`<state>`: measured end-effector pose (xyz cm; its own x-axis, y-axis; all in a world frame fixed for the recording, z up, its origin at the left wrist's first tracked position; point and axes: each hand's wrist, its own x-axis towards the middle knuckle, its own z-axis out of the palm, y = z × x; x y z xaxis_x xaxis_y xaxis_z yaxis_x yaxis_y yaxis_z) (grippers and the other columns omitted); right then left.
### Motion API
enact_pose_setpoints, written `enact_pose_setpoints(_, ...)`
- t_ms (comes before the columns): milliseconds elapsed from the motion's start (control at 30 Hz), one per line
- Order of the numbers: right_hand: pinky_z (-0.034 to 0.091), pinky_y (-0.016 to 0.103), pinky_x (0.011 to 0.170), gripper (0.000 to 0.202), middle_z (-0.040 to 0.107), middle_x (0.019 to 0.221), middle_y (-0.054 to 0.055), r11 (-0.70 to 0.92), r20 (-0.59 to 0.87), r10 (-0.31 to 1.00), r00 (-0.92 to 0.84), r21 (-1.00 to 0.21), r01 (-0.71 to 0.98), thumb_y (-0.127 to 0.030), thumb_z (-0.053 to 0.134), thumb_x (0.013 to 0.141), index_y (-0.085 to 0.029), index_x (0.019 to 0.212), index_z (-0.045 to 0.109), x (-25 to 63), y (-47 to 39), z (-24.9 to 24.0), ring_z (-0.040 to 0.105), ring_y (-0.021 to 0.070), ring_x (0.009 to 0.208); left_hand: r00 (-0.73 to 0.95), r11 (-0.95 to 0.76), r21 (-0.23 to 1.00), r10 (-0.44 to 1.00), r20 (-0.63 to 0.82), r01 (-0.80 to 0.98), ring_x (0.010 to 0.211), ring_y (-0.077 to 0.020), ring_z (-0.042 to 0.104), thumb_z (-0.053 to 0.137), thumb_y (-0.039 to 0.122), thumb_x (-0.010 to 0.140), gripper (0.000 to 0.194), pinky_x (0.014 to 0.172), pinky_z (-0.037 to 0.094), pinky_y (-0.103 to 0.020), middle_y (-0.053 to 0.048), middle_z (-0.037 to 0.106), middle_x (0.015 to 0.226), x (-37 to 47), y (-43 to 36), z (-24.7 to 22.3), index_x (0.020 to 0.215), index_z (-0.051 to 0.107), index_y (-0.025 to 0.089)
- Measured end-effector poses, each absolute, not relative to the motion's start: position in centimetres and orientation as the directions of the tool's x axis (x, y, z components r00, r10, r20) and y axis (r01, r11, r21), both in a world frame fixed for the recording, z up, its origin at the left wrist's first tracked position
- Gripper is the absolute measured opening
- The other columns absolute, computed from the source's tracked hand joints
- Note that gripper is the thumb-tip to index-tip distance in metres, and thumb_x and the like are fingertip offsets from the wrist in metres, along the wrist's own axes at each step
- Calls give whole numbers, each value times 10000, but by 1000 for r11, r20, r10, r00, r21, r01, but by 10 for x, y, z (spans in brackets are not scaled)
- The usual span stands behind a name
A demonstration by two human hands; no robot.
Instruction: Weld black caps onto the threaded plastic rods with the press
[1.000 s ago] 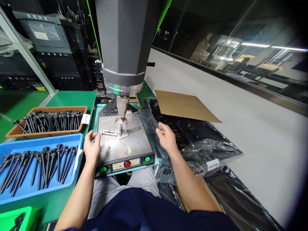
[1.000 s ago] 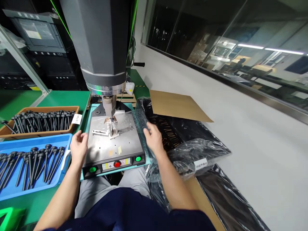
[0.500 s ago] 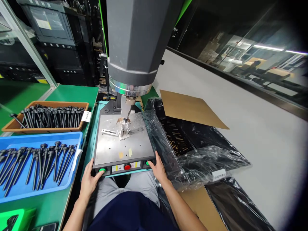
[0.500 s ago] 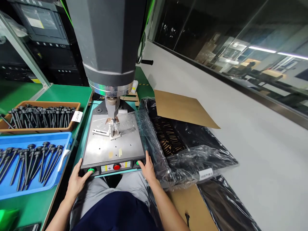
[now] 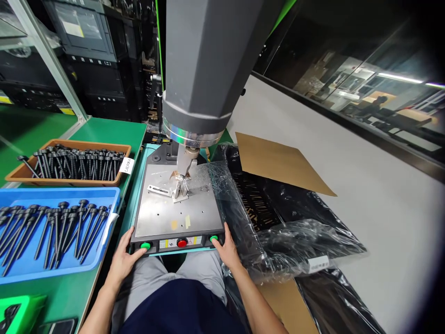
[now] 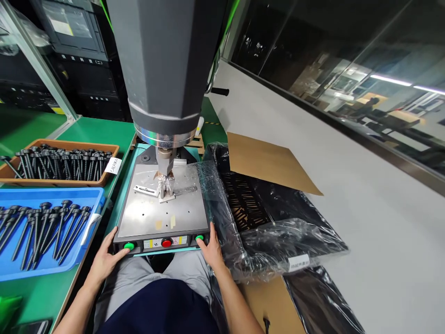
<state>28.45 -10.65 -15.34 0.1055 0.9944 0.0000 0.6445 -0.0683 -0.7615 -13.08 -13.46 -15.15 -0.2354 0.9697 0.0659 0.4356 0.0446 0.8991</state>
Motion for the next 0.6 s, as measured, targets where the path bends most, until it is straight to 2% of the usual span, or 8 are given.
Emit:
enact_pose_setpoints(133, 281, 502, 1174, 862, 269, 1583, 171, -80, -13, 994, 110, -777, 624, -451, 581, 850, -162, 1548, 166, 284, -107, -153, 266, 286, 1466, -239, 50, 899, 969, 62, 434, 1404, -309, 383, 734, 512, 727, 839, 1182, 290, -473, -107, 440, 1496, -130, -135, -147, 1455, 420, 237)
enact_pose_setpoints(267, 279, 504, 1174, 868, 287, 1577, 169, -96, -21, 992, 128, -789, 608, -458, 596, 834, -159, 1543, 194, 282, -107, -150, 282, 294, 1459, -282, 77, 889, 958, 59, 450, 1349, -308, 456, 680, 517, 772, 729, 1156, 338, -481, -116, 506, 1440, -125, -134, -136, 1408, 484, 221)
enact_pose_setpoints(467, 274, 502, 1176, 874, 301, 1573, 158, -99, -22, 990, 142, -820, 563, -462, 624, 811, -175, 1536, 228, 283, -106, -150, 302, 291, 1451, -426, -5, 842, 861, 277, 539, 1219, -291, 561, 609, 458, 841, 458, 1103, 401, -460, -119, 612, 1279, -97, -126, -92, 1219, 631, 200)
enact_pose_setpoints(533, 296, 512, 1164, 862, 346, 1550, 166, -103, -27, 988, 151, -843, 528, -492, 641, 796, -174, 1515, 288, 284, -104, -147, 344, 304, 1430, -415, -60, 880, 865, 281, 471, 1171, -279, 594, 610, 440, 846, 424, 1064, 442, -446, -120, 624, 1259, -85, -116, -78, 1192, 641, 198)
enact_pose_setpoints(600, 332, 528, 1138, 813, 433, 1493, 181, -110, -20, 983, 183, -859, 500, -529, 652, 781, -163, 1460, 397, 283, -98, -140, 411, 326, 1387, -390, -75, 939, 896, 212, 337, 1124, -272, 624, 622, 445, 839, 420, 1024, 475, -443, -128, 648, 1225, -74, -102, -68, 1172, 645, 189)
